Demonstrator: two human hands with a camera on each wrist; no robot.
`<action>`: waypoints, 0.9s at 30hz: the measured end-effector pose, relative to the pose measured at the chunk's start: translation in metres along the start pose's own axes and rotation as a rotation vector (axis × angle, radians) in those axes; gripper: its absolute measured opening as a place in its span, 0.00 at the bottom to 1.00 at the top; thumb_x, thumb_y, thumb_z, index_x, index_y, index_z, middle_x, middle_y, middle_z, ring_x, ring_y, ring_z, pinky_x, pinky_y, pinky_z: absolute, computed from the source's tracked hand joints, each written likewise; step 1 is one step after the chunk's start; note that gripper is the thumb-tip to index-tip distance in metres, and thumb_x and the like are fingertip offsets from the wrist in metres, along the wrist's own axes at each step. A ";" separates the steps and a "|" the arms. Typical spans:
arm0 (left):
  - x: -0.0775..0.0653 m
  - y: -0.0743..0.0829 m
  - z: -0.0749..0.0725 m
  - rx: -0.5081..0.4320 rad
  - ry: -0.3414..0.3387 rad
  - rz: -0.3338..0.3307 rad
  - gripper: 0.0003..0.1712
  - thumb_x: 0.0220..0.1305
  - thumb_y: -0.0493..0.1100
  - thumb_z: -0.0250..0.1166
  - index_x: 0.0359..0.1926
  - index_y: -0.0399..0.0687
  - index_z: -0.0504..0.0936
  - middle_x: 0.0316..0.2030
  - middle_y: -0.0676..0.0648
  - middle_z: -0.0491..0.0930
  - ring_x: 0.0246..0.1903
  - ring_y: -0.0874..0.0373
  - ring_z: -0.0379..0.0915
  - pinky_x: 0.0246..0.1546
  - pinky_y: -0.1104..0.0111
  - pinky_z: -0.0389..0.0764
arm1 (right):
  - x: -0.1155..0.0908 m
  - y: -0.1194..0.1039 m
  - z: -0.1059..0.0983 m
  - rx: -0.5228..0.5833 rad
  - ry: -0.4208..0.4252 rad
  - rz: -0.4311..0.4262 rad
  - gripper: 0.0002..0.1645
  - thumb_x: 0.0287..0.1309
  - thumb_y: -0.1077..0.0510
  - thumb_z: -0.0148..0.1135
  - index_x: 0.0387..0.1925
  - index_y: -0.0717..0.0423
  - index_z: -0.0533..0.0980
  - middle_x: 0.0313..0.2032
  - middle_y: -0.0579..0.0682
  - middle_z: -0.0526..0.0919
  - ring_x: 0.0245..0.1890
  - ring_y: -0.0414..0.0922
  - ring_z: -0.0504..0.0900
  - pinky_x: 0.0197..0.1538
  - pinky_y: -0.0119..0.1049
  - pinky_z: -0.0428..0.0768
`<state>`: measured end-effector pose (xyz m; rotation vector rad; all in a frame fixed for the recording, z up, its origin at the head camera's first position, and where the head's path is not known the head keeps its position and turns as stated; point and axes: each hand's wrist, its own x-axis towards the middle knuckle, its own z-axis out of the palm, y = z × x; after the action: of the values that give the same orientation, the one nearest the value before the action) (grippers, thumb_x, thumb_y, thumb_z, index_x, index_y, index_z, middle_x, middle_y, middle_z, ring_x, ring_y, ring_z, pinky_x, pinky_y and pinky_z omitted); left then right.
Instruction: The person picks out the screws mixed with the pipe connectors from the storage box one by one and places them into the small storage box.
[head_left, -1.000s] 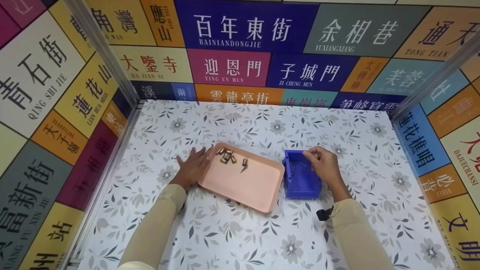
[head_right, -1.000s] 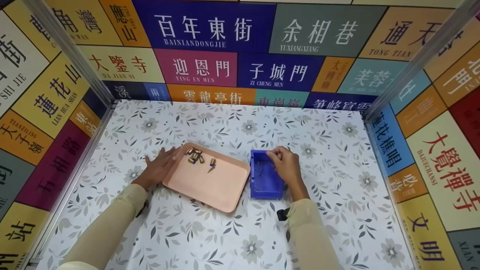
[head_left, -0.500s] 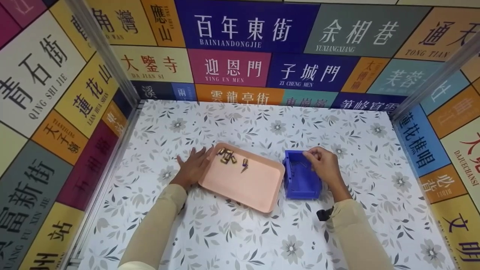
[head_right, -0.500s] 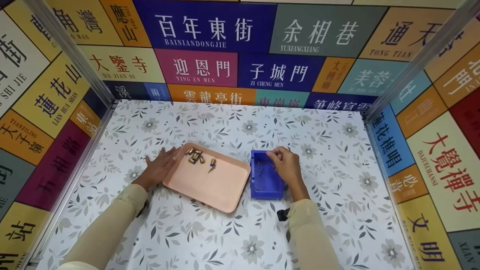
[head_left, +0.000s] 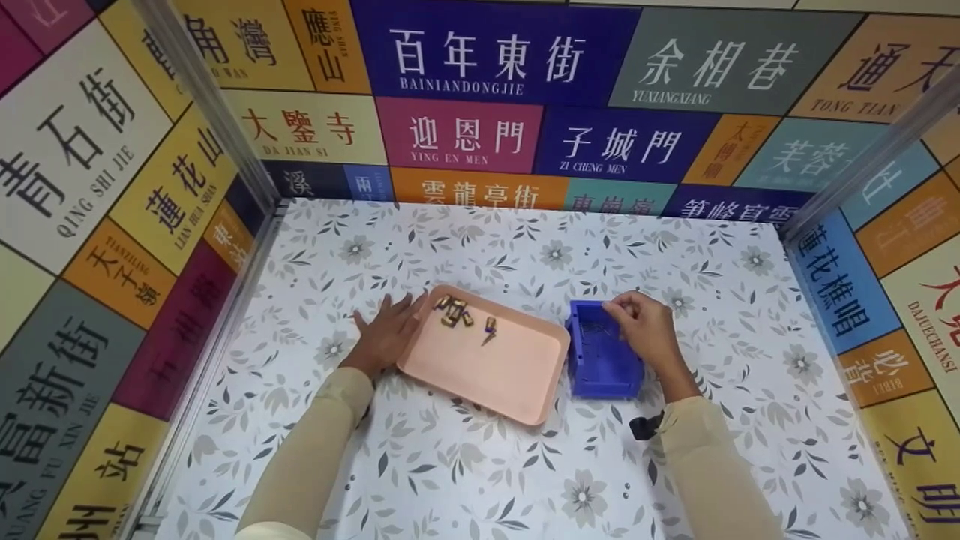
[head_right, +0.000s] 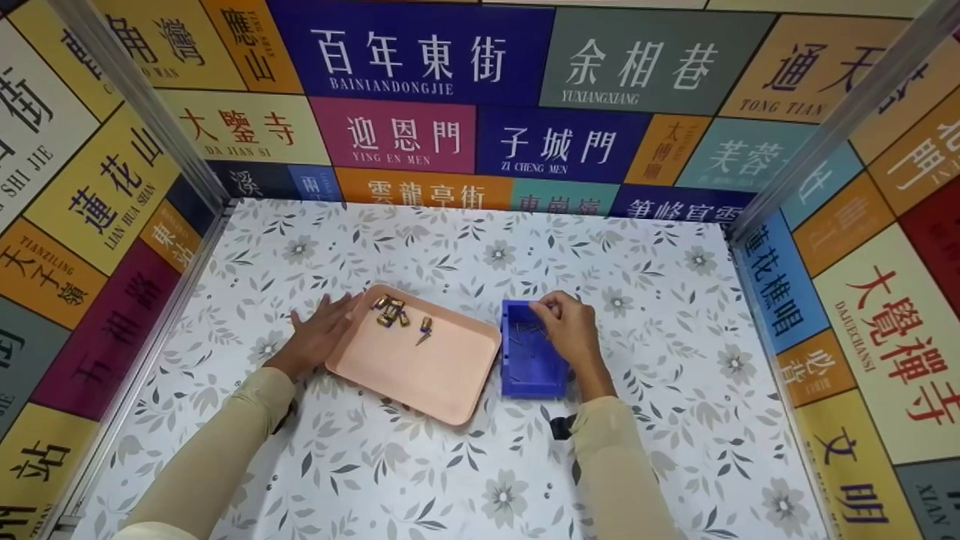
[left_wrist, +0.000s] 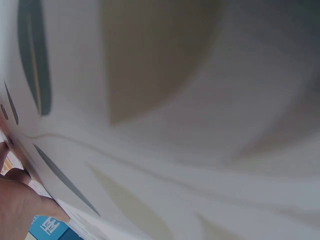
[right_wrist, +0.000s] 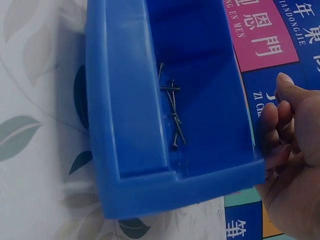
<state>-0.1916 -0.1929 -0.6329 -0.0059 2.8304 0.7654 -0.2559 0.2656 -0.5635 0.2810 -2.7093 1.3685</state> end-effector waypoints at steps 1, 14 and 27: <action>0.000 0.000 0.000 0.001 0.001 -0.005 0.34 0.78 0.71 0.26 0.80 0.78 0.47 0.81 0.52 0.51 0.81 0.38 0.31 0.66 0.24 0.21 | 0.001 -0.002 0.001 0.000 0.000 -0.008 0.14 0.65 0.48 0.70 0.34 0.55 0.83 0.17 0.47 0.75 0.13 0.40 0.76 0.19 0.30 0.73; -0.002 0.002 0.000 -0.005 -0.001 -0.021 0.34 0.77 0.72 0.26 0.80 0.80 0.47 0.81 0.54 0.50 0.82 0.39 0.31 0.67 0.26 0.20 | 0.001 -0.032 0.048 0.076 -0.165 -0.146 0.13 0.66 0.46 0.68 0.37 0.50 0.84 0.16 0.46 0.76 0.13 0.42 0.76 0.20 0.33 0.74; -0.003 0.003 -0.001 -0.031 -0.006 -0.016 0.34 0.78 0.70 0.29 0.80 0.77 0.48 0.81 0.53 0.49 0.82 0.40 0.30 0.68 0.26 0.19 | 0.009 -0.067 0.096 0.102 -0.355 -0.207 0.07 0.64 0.52 0.71 0.37 0.51 0.84 0.17 0.48 0.79 0.15 0.40 0.75 0.20 0.30 0.70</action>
<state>-0.1891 -0.1910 -0.6300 -0.0306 2.8087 0.8047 -0.2506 0.1483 -0.5658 0.8635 -2.7761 1.5204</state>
